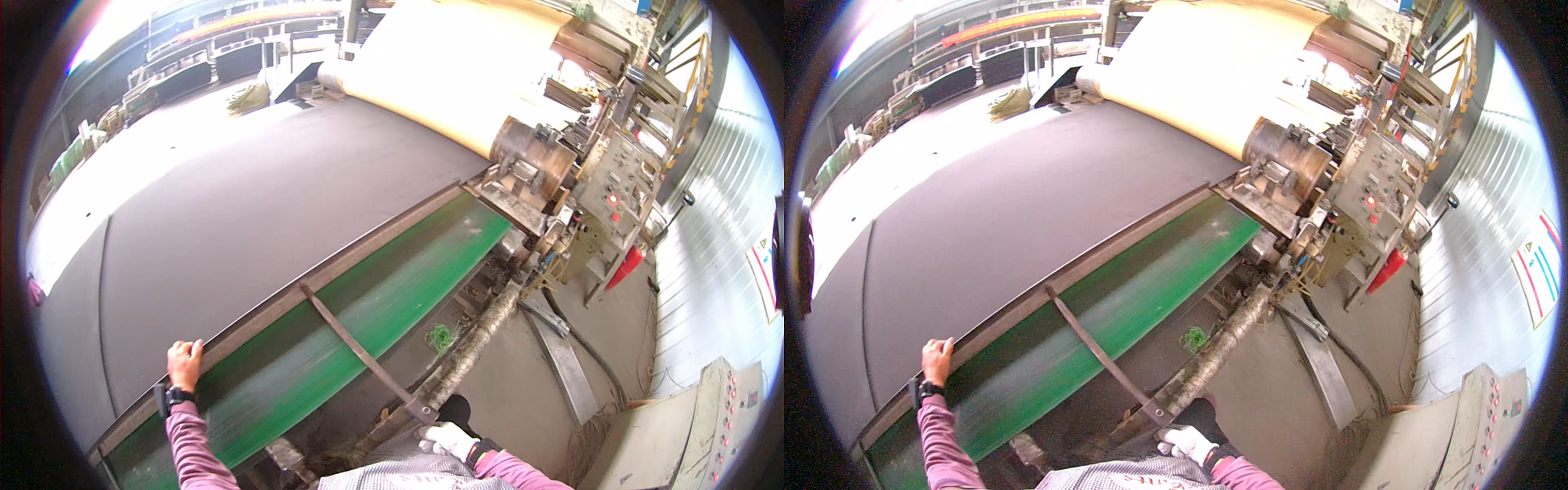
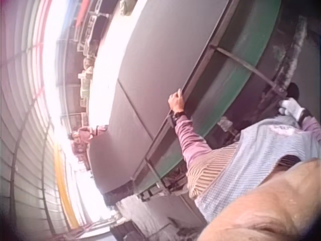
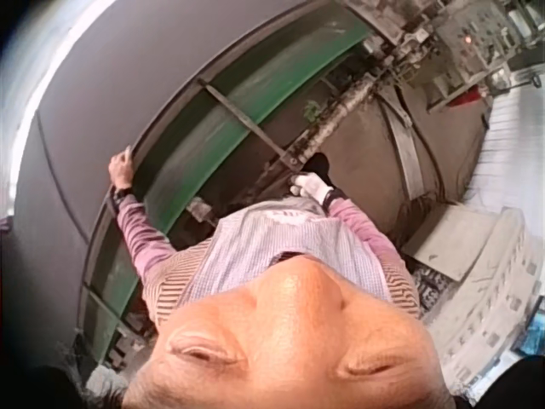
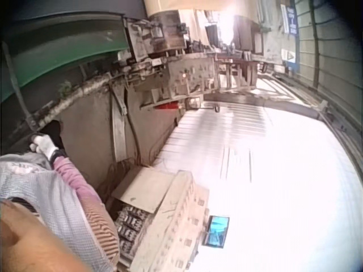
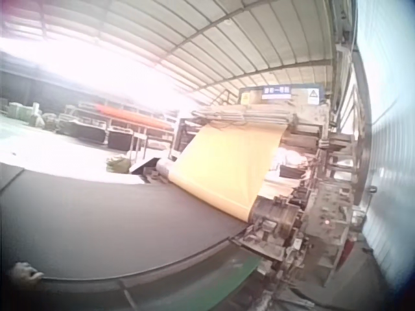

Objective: Aligning large dark foam sheets on a moving conveyor belt system in a factory.

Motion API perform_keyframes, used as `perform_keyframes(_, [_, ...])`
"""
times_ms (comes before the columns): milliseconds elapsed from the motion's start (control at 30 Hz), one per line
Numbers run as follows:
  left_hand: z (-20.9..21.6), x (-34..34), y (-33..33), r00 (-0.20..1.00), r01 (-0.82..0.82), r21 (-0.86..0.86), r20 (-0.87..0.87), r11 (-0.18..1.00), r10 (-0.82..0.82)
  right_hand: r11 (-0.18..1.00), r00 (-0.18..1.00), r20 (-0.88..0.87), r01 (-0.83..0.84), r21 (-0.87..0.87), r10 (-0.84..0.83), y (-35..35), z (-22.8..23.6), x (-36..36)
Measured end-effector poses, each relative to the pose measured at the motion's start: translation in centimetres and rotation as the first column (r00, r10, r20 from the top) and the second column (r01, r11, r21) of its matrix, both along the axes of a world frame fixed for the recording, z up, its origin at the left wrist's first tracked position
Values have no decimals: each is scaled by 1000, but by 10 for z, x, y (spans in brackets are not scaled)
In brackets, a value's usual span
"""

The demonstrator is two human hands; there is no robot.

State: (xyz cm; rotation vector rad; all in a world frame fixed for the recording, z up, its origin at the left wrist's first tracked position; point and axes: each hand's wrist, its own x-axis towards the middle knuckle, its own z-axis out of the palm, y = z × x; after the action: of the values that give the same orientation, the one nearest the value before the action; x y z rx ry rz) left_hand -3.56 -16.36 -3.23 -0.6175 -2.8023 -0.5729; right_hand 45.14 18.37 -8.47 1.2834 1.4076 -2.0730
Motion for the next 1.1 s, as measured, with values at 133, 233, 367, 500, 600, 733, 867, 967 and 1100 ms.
perform_keyframes(133, [14,22,79,998,-26,-66,-60,997,22,998,1000,1,16,55,-16,-3,3,1])
perform_keyframes(233, [13,30,128,995,1,-100,-97,995,-11,997,999,-10,52,50,-52,-6,2,2])
perform_keyframes(367, [-15,16,146,965,216,-51,-138,975,-221,996,996,2,88,30,-89,-8,-4,2])
perform_keyframes(500, [-35,-13,77,847,131,-462,-408,877,-342,996,996,-21,84,26,-83,-9,-3,4])
perform_keyframes(600, [-21,-21,21,959,21,-377,-255,926,-125,999,998,-47,45,30,-44,-6,1,4])
perform_keyframes(733, [1,-1,44,1000,14,33,8,999,-14,997,997,-5,78,-4,-78,-4,1,2])
perform_keyframes(867, [18,21,121,993,87,-37,-71,995,-90,996,996,19,83,5,-84,-3,-2,1])
perform_keyframes(967, [23,24,168,979,203,-11,-12,979,-203,997,995,87,52,62,-57,-6,-1,-3])
perform_keyframes(1100, [16,13,172,945,283,272,-243,920,-219,991,986,103,132,28,-135,-4,5,-5])
